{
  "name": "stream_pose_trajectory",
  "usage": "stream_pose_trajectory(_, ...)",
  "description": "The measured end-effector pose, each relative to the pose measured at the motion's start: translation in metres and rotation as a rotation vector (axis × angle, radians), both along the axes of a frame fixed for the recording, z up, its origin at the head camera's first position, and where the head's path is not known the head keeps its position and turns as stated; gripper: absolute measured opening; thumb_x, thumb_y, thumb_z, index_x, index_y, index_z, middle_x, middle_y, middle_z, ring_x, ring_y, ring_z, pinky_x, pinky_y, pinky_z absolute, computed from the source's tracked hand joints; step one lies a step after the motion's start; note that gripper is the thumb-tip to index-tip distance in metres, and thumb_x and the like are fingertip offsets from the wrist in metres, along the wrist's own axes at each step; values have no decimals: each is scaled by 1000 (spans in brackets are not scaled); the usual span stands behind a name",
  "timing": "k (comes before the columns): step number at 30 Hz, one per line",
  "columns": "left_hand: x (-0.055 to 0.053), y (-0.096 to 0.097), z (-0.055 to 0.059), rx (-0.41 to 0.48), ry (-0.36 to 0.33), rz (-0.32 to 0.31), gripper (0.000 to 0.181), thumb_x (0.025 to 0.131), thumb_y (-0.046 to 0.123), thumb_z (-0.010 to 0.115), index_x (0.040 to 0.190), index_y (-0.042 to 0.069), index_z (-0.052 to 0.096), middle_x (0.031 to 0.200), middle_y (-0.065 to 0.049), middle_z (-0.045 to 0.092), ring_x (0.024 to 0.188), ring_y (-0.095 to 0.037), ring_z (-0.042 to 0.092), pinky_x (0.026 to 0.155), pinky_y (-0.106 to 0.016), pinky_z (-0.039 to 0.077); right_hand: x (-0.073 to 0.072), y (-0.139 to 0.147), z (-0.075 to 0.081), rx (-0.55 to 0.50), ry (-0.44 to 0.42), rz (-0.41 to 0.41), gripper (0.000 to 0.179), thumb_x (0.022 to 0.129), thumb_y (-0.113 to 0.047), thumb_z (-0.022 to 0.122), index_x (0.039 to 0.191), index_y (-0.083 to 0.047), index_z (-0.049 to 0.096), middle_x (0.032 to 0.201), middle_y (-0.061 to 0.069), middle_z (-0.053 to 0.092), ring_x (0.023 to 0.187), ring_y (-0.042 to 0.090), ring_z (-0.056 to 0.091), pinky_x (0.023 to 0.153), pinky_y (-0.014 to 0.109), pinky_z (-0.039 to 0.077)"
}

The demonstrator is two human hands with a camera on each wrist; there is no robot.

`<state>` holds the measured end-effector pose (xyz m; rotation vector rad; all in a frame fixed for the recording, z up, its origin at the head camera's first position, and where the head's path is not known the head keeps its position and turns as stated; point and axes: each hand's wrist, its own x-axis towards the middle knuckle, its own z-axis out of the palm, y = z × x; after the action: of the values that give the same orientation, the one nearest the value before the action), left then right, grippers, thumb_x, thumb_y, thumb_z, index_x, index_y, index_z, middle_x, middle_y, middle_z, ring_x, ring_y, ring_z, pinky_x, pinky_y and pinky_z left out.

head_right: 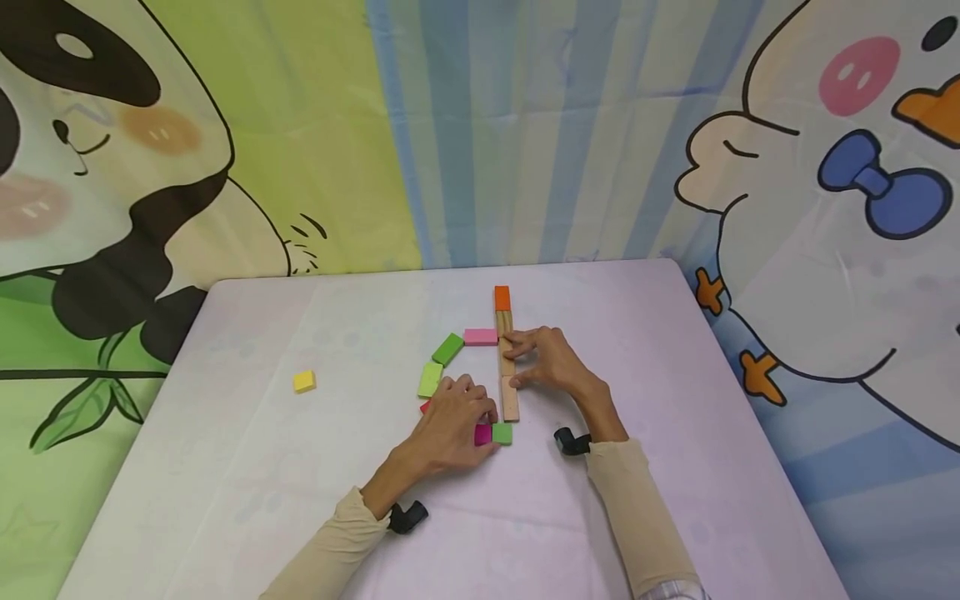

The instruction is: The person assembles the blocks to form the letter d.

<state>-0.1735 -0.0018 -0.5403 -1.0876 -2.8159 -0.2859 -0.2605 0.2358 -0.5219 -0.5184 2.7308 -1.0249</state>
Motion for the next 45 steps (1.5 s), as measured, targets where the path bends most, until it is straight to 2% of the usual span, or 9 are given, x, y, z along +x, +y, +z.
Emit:
stream_pose_trajectory(13, 0, -5, 2, 35, -53, -10, 26, 85, 48, 83, 99, 27, 78, 90, 10, 65, 95, -15, 50, 86, -36, 36, 1, 0, 0, -17, -10, -7, 55, 71, -11, 103, 122, -8, 82, 154, 6, 66, 151, 37, 56, 127, 59, 39)
stream_pose_trajectory(18, -4, -17, 10, 93, -102, 8, 35, 85, 54, 85, 105, 26, 78, 95, 9, 69, 98, -14, 50, 90, -37, 38, 0, 0, -1, -15, 4, 0, 55, 72, -11, 103, 122, -8, 82, 154, 6, 66, 150, 37, 57, 126, 59, 40)
stream_pose_trajectory(22, -8, -29, 15, 158, -111, 37, 38, 84, 54, 88, 106, 24, 80, 94, 6, 72, 98, -14, 50, 89, -37, 39, 0, 1, -1, -11, 13, 1, 55, 72, -11, 102, 123, -8, 82, 154, 7, 66, 150, 38, 57, 126, 61, 39)
stream_pose_trajectory(25, -8, -31, 15, 188, -110, 18, 37, 83, 51, 90, 106, 23, 81, 92, 6, 71, 97, -13, 50, 88, -36, 39, 1, 2, -1, -11, 14, -1, 55, 72, -10, 102, 123, -7, 82, 154, 8, 66, 150, 38, 57, 125, 62, 39)
stream_pose_trajectory(32, -3, -17, 4, 139, -106, -46, 36, 84, 51, 89, 106, 24, 82, 91, 10, 66, 97, -12, 49, 87, -34, 38, 0, 1, -2, -20, 13, 8, 55, 72, -12, 102, 123, -8, 82, 154, 7, 65, 150, 38, 56, 126, 62, 39)
stream_pose_trajectory(37, -3, -10, -1, 86, -87, -50, 33, 83, 53, 89, 103, 26, 82, 92, 11, 66, 96, -12, 49, 85, -33, 38, 0, 1, -3, -20, 7, 7, 55, 72, -13, 103, 122, -9, 82, 154, 6, 66, 150, 37, 56, 127, 61, 38)
stream_pose_trajectory(45, -5, -11, -2, 81, -67, -49, 27, 84, 48, 87, 100, 26, 82, 92, 11, 69, 95, -13, 50, 84, -33, 38, 0, 2, -1, -28, 2, 0, 55, 71, -13, 103, 122, -9, 82, 154, 5, 66, 150, 37, 57, 126, 60, 39)
